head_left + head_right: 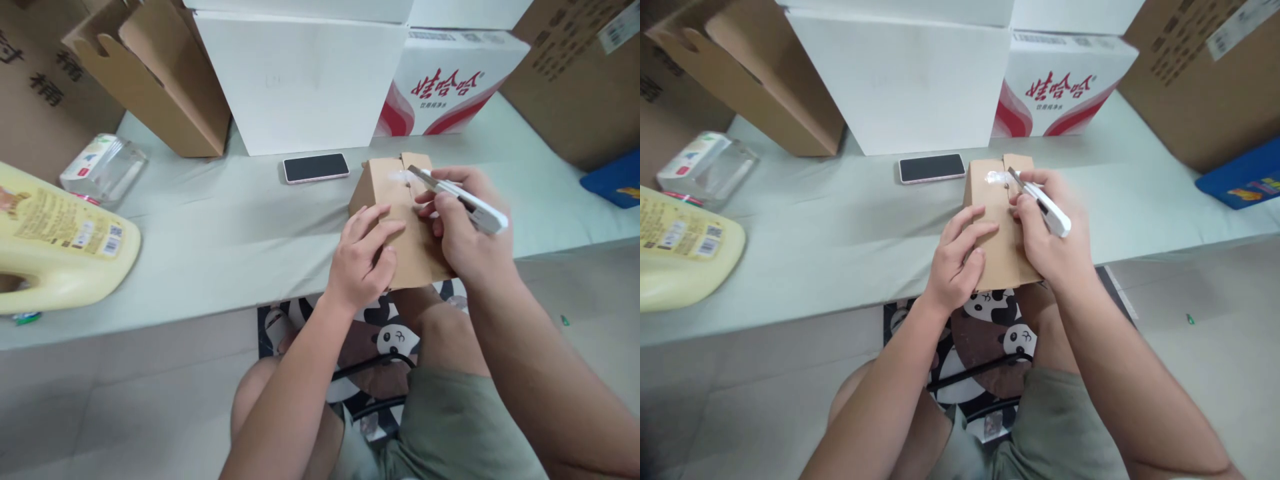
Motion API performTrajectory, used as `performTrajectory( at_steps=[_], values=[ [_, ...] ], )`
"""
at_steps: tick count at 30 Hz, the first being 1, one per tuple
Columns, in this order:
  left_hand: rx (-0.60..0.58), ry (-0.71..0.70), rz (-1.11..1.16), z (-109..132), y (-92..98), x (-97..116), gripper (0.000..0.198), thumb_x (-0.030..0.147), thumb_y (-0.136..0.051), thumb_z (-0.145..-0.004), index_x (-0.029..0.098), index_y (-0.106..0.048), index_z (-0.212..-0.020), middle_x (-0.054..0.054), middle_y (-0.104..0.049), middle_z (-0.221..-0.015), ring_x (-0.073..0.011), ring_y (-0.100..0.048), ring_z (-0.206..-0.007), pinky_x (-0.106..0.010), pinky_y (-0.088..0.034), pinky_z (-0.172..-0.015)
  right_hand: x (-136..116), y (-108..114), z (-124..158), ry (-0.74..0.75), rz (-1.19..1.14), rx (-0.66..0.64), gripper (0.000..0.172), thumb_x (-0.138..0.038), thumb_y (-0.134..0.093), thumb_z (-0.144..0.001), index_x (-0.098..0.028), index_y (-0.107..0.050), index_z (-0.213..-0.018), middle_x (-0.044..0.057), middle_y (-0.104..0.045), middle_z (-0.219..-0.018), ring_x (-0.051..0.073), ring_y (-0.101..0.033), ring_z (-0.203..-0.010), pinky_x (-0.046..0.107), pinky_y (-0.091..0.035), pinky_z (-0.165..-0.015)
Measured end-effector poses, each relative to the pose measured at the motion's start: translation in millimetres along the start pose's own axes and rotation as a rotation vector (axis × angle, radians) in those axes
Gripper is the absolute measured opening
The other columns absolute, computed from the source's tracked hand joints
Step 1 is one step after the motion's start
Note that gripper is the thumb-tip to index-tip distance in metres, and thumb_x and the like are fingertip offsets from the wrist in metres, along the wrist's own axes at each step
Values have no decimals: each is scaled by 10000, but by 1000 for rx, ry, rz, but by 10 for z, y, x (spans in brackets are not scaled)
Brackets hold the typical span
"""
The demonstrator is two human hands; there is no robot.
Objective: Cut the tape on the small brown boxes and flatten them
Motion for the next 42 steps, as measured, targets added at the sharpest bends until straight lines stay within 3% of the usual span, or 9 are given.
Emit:
performTrajectory(
  at_steps=[11,21,42],
  values=[
    [-2,-11,-7,25,1,-7,378,354,-397,-1027,239,-668,-1263,-112,-593,-1513,-257,-524,-1428,-484,-370,-1247,-11,-20,-15,-45,-18,-2,227,-327,-538,-950,-244,-663,-1121,11,-758,-901,164,-674,-692,346,-549,-707],
    [-7,0,-17,25,6,1,388,352,-391,-1029,231,-676,-1263,-108,-589,-1517,-251,-526,-1426,-470,-380,-1247,-56,-45,-39,-7,118,-1,189,-330,-574,-934,-244,-667,-1074,19,-754,-901,194,-709,-770,368,-557,-765],
    [34,-80,-28,38,0,-24,367,333,-420,-1036,202,-675,-1264,-135,-605,-1499,-249,-561,-1399,-463,-394,-1248,-62,41,58,12,99,66,137,-208,-540,-862,-229,-662,-920,-30,-653,-668,154,-590,-587,309,-445,-612]
  ],
)
Point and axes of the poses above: each hand's wrist, its own z-axis away from the middle knuckle, its own y-axis out of the back of the hand, x = y × z, the point moved 4 cm from there along -z, towards the middle knuckle
